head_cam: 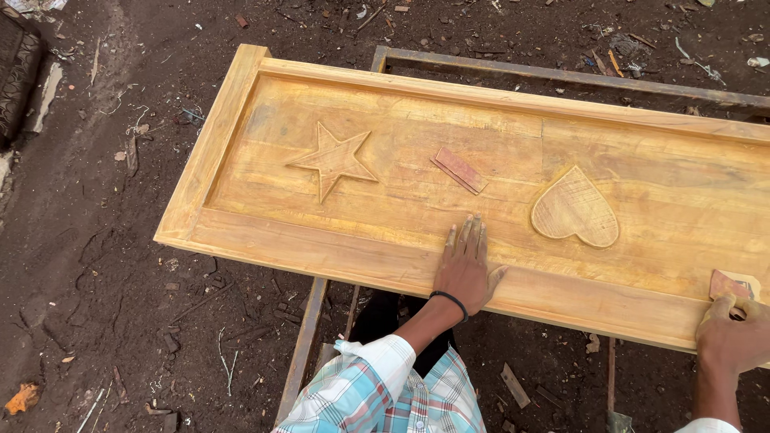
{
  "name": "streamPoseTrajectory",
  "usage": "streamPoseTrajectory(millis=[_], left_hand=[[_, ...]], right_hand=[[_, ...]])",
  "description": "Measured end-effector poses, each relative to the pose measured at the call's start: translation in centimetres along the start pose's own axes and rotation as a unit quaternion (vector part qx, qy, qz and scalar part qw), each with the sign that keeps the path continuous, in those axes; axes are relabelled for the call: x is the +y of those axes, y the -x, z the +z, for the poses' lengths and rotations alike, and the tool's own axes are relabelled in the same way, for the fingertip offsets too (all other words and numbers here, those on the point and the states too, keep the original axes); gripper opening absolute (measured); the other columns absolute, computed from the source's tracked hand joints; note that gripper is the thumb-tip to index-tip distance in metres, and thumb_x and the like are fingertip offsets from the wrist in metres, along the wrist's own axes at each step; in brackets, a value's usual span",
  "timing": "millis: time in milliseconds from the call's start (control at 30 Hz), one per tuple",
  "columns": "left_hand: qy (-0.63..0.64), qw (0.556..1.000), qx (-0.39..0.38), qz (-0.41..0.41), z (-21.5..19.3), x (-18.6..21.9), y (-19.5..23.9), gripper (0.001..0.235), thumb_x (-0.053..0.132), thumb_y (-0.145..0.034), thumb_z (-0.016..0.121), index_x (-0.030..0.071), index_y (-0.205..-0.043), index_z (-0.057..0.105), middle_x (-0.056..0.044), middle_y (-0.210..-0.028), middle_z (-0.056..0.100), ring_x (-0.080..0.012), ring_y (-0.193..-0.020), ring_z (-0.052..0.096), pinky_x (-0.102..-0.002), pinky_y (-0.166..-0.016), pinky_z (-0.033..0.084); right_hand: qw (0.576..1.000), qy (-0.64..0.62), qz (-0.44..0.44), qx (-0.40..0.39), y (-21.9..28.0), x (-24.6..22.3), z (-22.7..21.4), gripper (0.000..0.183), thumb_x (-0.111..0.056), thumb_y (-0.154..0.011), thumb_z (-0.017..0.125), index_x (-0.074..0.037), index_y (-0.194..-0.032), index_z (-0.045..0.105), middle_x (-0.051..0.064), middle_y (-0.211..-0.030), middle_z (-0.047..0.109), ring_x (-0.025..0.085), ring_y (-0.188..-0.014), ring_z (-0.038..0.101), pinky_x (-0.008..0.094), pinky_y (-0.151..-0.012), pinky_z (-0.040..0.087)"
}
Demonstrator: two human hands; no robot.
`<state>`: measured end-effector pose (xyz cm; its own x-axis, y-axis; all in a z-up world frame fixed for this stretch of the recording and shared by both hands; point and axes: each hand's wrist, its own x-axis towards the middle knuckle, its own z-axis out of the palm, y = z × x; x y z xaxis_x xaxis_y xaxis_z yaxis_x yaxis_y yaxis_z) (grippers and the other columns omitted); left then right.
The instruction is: The person sands the surface of a wooden board featuring carved star and heart shapes using a sanding block. The person moves the sanding block back and forth across the flat surface and around the carved details.
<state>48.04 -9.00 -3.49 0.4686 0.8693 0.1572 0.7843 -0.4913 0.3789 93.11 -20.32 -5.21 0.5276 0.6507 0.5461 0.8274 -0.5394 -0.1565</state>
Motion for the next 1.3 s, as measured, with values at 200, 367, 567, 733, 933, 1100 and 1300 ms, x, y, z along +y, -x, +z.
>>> streamPoseTrajectory(millis=[200, 367, 567, 733, 933, 1100, 1300], left_hand=[[0.017, 1.0, 0.007, -0.017, -1.3, -3.4, 1.2, 0.088, 0.06, -0.103, 0.031, -0.009, -0.156, 0.023, -0.02, -0.17, 0.012, -0.0298, -0.158, 0.005, -0.049, -0.127, 0.003], [-0.077, 0.986, 0.016, -0.148, -3.6, -13.7, 5.1, 0.086, 0.061, -0.104, 0.027, -0.009, -0.154, 0.031, -0.018, -0.17, 0.014, -0.0292, -0.159, 0.003, -0.049, -0.127, 0.002], [-0.131, 0.939, 0.044, -0.314, -7.2, -29.6, 9.7, 0.087, 0.063, -0.103, 0.018, -0.002, -0.161, 0.013, -0.019, -0.17, 0.006, -0.0286, -0.158, 0.0, -0.047, -0.126, -0.001], [-0.096, 0.912, 0.063, -0.394, -12.8, -39.1, 11.1, 0.071, 0.056, -0.106, 0.018, 0.014, -0.164, 0.018, -0.009, -0.174, 0.007, -0.0255, -0.16, 0.002, -0.044, -0.129, 0.0], [-0.093, 0.928, 0.201, -0.299, -19.5, -42.7, 11.3, 0.072, 0.047, -0.112, 0.029, 0.005, -0.168, 0.014, -0.011, -0.176, 0.01, -0.0288, -0.163, 0.006, -0.046, -0.133, 0.004], [-0.112, 0.918, 0.157, -0.345, -16.3, -43.9, 12.2, 0.076, 0.05, -0.11, 0.028, 0.001, -0.165, 0.015, -0.015, -0.175, 0.009, -0.0278, -0.161, 0.005, -0.047, -0.129, 0.005], [-0.105, 0.932, 0.092, -0.335, -13.8, -47.4, 11.7, 0.08, 0.057, -0.106, 0.022, 0.002, -0.164, 0.016, -0.013, -0.173, 0.01, -0.0261, -0.16, 0.006, -0.044, -0.129, 0.005]], right_hand=[[0.996, -0.006, -0.072, 0.054, -0.2, 1.0, -0.5, 0.006, -0.007, -0.096, 0.073, -0.001, -0.095, 0.072, 0.008, -0.099, 0.069, 0.02, -0.086, 0.068, 0.03, -0.079, 0.053], [0.997, -0.029, -0.063, 0.033, 0.1, 0.8, -0.3, 0.008, -0.006, -0.098, 0.071, 0.002, -0.096, 0.072, 0.01, -0.096, 0.069, 0.022, -0.083, 0.064, 0.031, -0.079, 0.053], [0.998, -0.03, -0.045, 0.021, -0.1, 0.4, -0.5, 0.011, -0.007, -0.101, 0.07, 0.004, -0.099, 0.072, 0.011, -0.097, 0.07, 0.022, -0.083, 0.068, 0.032, -0.078, 0.053], [0.999, -0.033, -0.032, 0.025, 0.0, 0.0, -0.8, 0.011, -0.005, -0.098, 0.071, 0.004, -0.101, 0.077, 0.012, -0.097, 0.072, 0.022, -0.082, 0.068, 0.033, -0.077, 0.053], [0.997, -0.067, -0.021, 0.028, -0.3, -0.5, -0.9, 0.012, -0.007, -0.103, 0.068, 0.003, -0.105, 0.075, 0.012, -0.098, 0.073, 0.02, -0.082, 0.068, 0.031, -0.076, 0.053], [0.996, -0.081, 0.044, -0.004, 0.1, -0.8, -0.4, 0.022, -0.016, -0.107, 0.061, 0.004, -0.109, 0.071, 0.014, -0.087, 0.072, 0.025, -0.073, 0.066, 0.037, -0.064, 0.049], [0.998, -0.055, 0.031, -0.031, -0.1, -0.1, 0.2, 0.031, -0.02, -0.112, 0.054, 0.007, -0.107, 0.071, 0.017, -0.093, 0.074, 0.026, -0.076, 0.069, 0.036, -0.067, 0.052]])
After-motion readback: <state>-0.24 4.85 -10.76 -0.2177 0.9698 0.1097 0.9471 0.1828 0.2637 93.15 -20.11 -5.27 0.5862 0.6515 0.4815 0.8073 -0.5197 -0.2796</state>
